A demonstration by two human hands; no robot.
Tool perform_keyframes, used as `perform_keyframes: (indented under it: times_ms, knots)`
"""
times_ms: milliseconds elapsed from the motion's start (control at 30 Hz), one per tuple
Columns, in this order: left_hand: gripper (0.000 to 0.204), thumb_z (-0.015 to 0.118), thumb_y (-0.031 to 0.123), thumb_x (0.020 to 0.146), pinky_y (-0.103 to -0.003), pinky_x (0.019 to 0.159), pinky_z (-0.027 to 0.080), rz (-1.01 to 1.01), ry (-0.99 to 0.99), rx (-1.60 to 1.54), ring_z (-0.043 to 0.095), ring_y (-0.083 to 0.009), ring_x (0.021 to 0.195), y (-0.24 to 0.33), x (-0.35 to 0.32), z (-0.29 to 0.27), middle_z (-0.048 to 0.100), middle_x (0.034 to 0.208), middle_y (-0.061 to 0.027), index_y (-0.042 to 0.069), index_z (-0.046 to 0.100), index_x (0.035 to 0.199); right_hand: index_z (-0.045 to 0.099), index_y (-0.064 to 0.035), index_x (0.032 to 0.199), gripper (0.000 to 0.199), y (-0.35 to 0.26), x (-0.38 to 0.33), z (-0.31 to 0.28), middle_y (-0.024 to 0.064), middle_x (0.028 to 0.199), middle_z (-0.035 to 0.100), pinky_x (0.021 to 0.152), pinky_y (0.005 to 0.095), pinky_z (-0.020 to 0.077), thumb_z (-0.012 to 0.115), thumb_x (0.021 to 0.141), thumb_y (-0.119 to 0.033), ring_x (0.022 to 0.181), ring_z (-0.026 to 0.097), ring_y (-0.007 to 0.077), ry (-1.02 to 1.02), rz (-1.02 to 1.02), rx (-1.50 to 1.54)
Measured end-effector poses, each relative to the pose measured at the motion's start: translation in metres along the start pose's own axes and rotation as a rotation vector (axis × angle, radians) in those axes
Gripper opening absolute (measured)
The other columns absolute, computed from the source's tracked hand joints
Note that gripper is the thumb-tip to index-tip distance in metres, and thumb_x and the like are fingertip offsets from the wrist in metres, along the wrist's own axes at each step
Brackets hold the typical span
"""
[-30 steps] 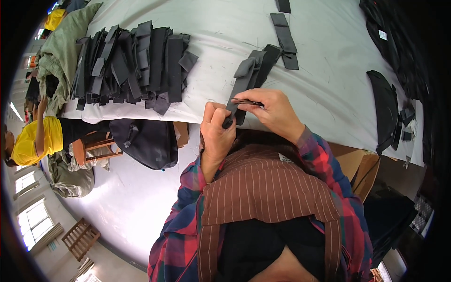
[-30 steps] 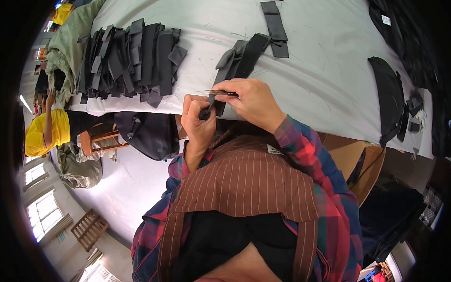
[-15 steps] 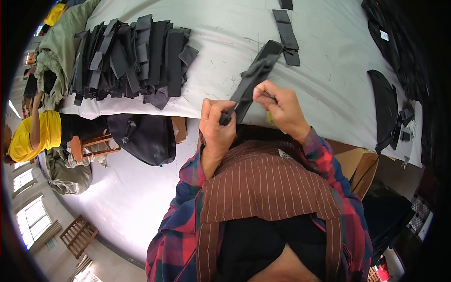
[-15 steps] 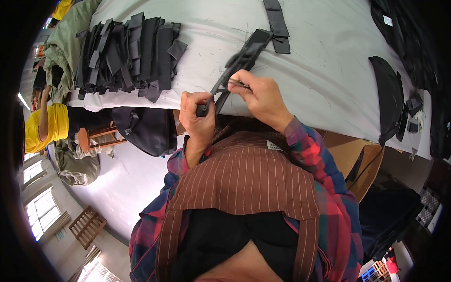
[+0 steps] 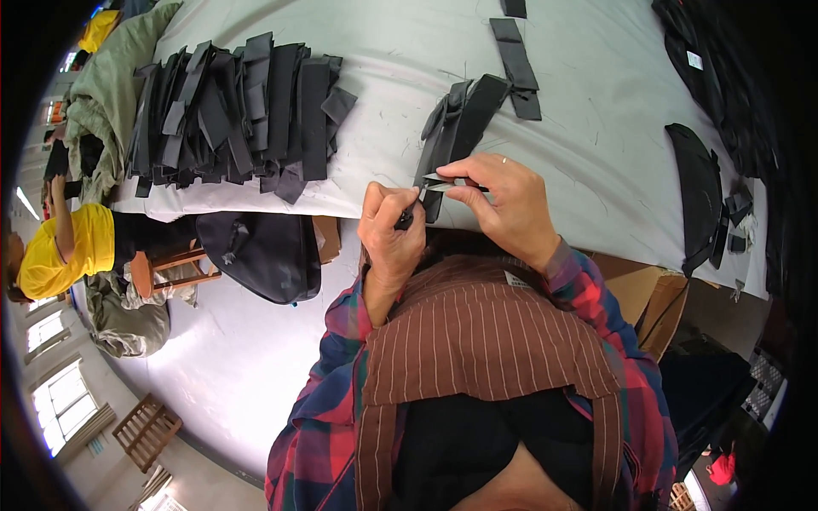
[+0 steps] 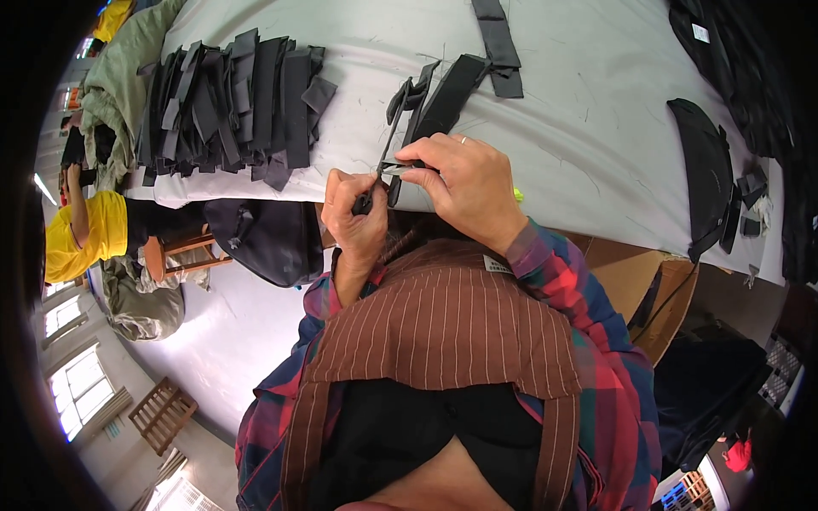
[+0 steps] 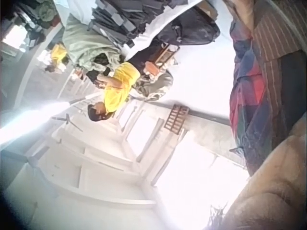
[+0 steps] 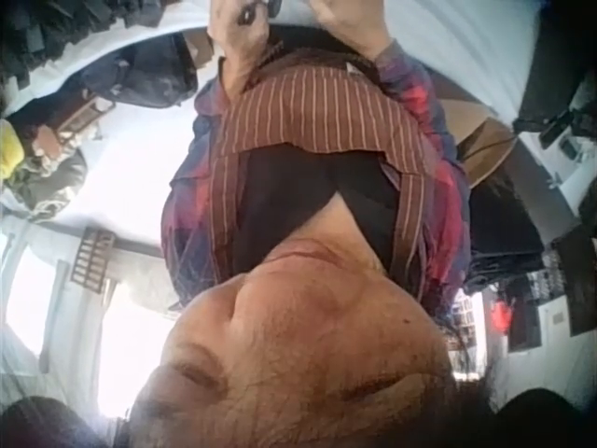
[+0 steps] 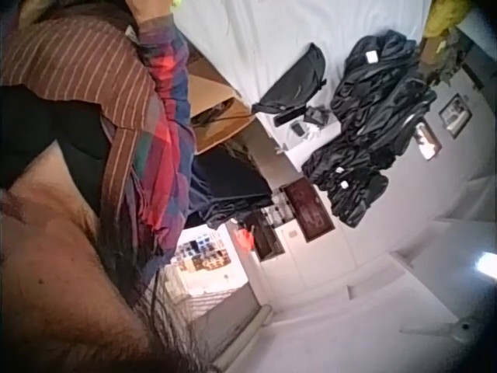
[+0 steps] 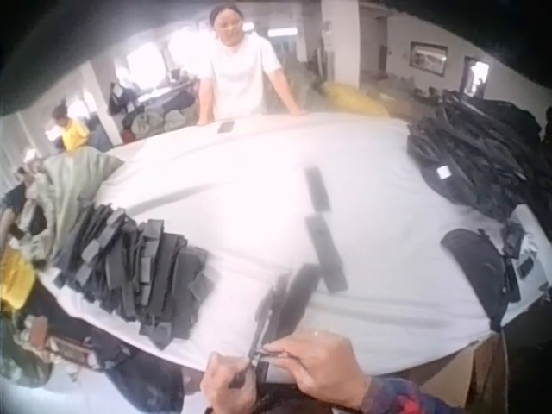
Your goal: Trim excess material and loose threads from black fabric straps using a pair of snips.
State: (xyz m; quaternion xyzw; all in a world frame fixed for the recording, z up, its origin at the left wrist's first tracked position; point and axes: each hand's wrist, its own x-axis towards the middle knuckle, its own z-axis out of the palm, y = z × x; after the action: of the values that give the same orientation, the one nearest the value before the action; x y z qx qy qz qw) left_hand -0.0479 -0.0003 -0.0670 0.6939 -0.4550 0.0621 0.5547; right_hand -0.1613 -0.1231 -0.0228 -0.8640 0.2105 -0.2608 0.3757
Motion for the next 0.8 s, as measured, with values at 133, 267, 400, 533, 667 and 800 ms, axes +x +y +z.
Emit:
perform_keyframes:
  times_ms: [133, 267, 400, 533, 667, 800]
  knots:
    - [0.028, 0.063, -0.017, 0.065, -0.03, 0.055, 0.045, -0.004, -0.028, -0.039, 0.056, -0.0233, 0.062, -0.002, -0.002, 0.0, 0.053, 0.071, -0.0109, 0.002, 0.06, 0.087, 0.068, -0.0109, 0.089, 0.015, 0.001, 0.001, -0.001, 0.0036, 0.073, 0.062, 0.058, 0.033, 0.0421, 0.07, 0.074, -0.011, 0.064, 0.055, 0.0238, 0.027, -0.114, -0.102]
    - [0.028, 0.063, -0.017, 0.066, -0.029, 0.055, 0.045, -0.025, -0.034, -0.079, 0.056, -0.0234, 0.062, -0.001, -0.002, 0.0, 0.053, 0.07, -0.0109, 0.002, 0.06, 0.087, 0.068, -0.0117, 0.088, 0.014, 0.005, 0.003, -0.001, 0.0028, 0.072, 0.061, 0.057, 0.0329, 0.0406, 0.07, 0.074, -0.011, 0.062, 0.054, 0.023, 0.035, -0.14, -0.084]
    - [0.027, 0.063, -0.018, 0.066, -0.028, 0.056, 0.046, -0.011, -0.039, -0.103, 0.057, -0.023, 0.062, 0.0, 0.0, 0.0, 0.054, 0.07, -0.0107, 0.001, 0.06, 0.086, 0.068, -0.012, 0.086, 0.013, 0.006, 0.004, -0.003, 0.0022, 0.07, 0.061, 0.056, 0.0327, 0.0386, 0.07, 0.074, -0.011, 0.059, 0.052, 0.0226, 0.017, -0.143, -0.066]
    - [0.026, 0.064, -0.018, 0.066, -0.028, 0.056, 0.046, -0.05, -0.064, -0.106, 0.058, -0.0227, 0.062, 0.001, -0.002, -0.001, 0.055, 0.07, -0.0103, 0.0, 0.06, 0.084, 0.067, -0.0121, 0.084, 0.012, 0.005, 0.004, -0.003, 0.0016, 0.068, 0.06, 0.055, 0.0329, 0.0368, 0.071, 0.072, -0.011, 0.057, 0.049, 0.0224, 0.018, -0.197, -0.148]
    - [0.025, 0.064, -0.017, 0.067, -0.027, 0.055, 0.045, -0.049, -0.056, -0.103, 0.057, -0.022, 0.061, 0.004, -0.001, -0.001, 0.053, 0.069, -0.0103, 0.0, 0.06, 0.084, 0.068, -0.0108, 0.086, 0.014, 0.01, 0.003, -0.005, 0.0024, 0.069, 0.061, 0.057, 0.032, 0.0395, 0.071, 0.072, -0.009, 0.06, 0.053, 0.0222, 0.016, -0.173, -0.111]
    - [0.023, 0.064, -0.017, 0.068, -0.026, 0.054, 0.044, -0.118, 0.001, -0.165, 0.057, -0.0191, 0.061, 0.005, 0.0, -0.001, 0.052, 0.067, -0.0088, 0.0, 0.059, 0.082, 0.067, -0.0065, 0.094, 0.02, 0.006, 0.0, -0.01, 0.0056, 0.078, 0.063, 0.063, 0.0284, 0.0445, 0.071, 0.074, -0.007, 0.067, 0.057, 0.02, 0.042, -0.011, 0.126]
